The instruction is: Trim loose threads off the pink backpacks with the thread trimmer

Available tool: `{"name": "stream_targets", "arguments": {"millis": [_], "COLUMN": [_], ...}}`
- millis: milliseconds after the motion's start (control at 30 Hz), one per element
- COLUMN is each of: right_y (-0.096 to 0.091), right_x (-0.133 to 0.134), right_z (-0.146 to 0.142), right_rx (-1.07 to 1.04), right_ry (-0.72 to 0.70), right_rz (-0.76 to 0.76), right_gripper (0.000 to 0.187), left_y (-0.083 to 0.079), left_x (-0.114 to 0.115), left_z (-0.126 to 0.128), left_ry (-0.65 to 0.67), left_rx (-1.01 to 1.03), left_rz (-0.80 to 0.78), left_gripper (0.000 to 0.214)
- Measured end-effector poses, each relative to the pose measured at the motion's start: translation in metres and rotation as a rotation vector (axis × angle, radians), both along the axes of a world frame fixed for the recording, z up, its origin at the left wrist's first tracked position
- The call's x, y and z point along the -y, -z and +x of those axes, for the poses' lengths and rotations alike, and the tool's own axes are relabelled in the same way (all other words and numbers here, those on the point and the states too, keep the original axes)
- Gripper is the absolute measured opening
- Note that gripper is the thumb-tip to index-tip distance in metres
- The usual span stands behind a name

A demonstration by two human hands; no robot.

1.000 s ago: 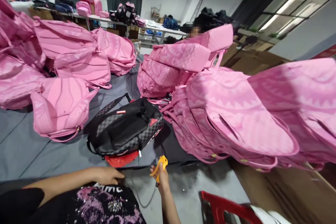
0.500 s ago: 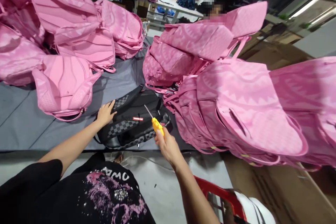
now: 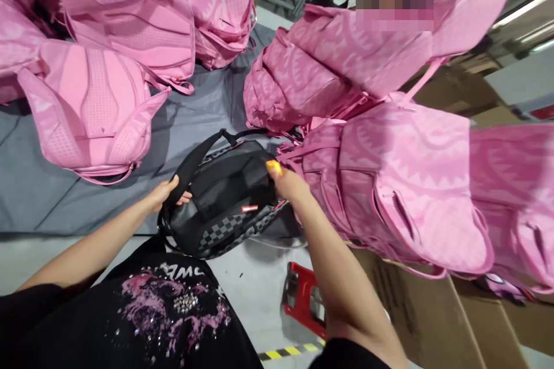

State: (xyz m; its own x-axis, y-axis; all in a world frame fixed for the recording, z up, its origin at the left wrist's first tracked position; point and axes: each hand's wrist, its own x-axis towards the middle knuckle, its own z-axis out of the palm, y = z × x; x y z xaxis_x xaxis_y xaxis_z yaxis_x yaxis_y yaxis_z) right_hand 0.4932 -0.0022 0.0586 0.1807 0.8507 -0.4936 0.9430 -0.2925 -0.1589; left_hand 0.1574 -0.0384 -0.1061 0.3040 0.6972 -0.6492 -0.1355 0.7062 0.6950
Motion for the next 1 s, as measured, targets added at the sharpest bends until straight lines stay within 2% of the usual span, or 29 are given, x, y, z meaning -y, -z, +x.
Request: {"name": "stream_targets", "arguments": {"millis": [67,200,300,333,433,467,533,600,667,767,800,867,1000], "right_y": [-0.004,-0.01,-0.014,-0.015,-0.021,-0.022,-0.026,-0.031,-0.035,-0.04,-0.042,-0.046,-0.058], "right_x": [0.0,0.012,0.026,0.028,0.023,0.019,0.014,0.011,0.013,0.02,0.023,0.03,0.049], "right_z": [-0.013,-0.043,-0.059,-0.061,-0.061,-0.062,-0.066,-0.073,-0.08,-0.08,-0.075,-0.06,-0.012], "right_rx": [-0.116,-0.046,-0.203,-0.197,0.004,-0.008,-0.128,-0.163,-0.147,-0.193,-0.167,-0.099,-0.121], "right_ry": [-0.02,-0.03,-0.131,-0.145,-0.139,-0.171,-0.238,-0.221,-0.199,-0.228,-0.199,-0.132,-0.126], "right_rz": [-0.201,-0.173,-0.448,-0.46,-0.192,-0.172,-0.245,-0.225,-0.193,-0.294,-0.269,-0.188,-0.346], "right_gripper": [0.06,0.059,0.059,0.059,0.057,0.057,0.057,0.057,0.058,0.056,0.054,0.053,0.059], "left_y": [-0.001,-0.004,-0.002,-0.001,0.001,0.002,0.002,0.002,0.001,0.002,0.002,0.002,-0.004], "left_x": [-0.006,-0.015,-0.016,-0.017,-0.018,-0.018,-0.019,-0.019,-0.017,-0.011,-0.008,0.001,0.02], "left_z": [-0.002,-0.003,-0.002,-0.001,-0.001,-0.002,-0.002,-0.001,0.0,0.005,0.007,0.013,0.026], "left_ry": [0.011,0.017,0.035,0.04,0.059,0.067,0.082,0.087,0.095,0.105,0.109,0.125,0.209], "left_rx": [0.044,0.078,0.076,0.076,0.092,0.092,0.081,0.055,0.029,-0.046,-0.089,-0.199,-0.4], "left_rz": [-0.087,-0.208,-0.242,-0.248,-0.258,-0.263,-0.266,-0.25,-0.203,-0.081,-0.029,0.106,0.444], "left_gripper": [0.065,0.064,0.063,0.064,0.064,0.064,0.064,0.064,0.063,0.062,0.062,0.064,0.064]}}
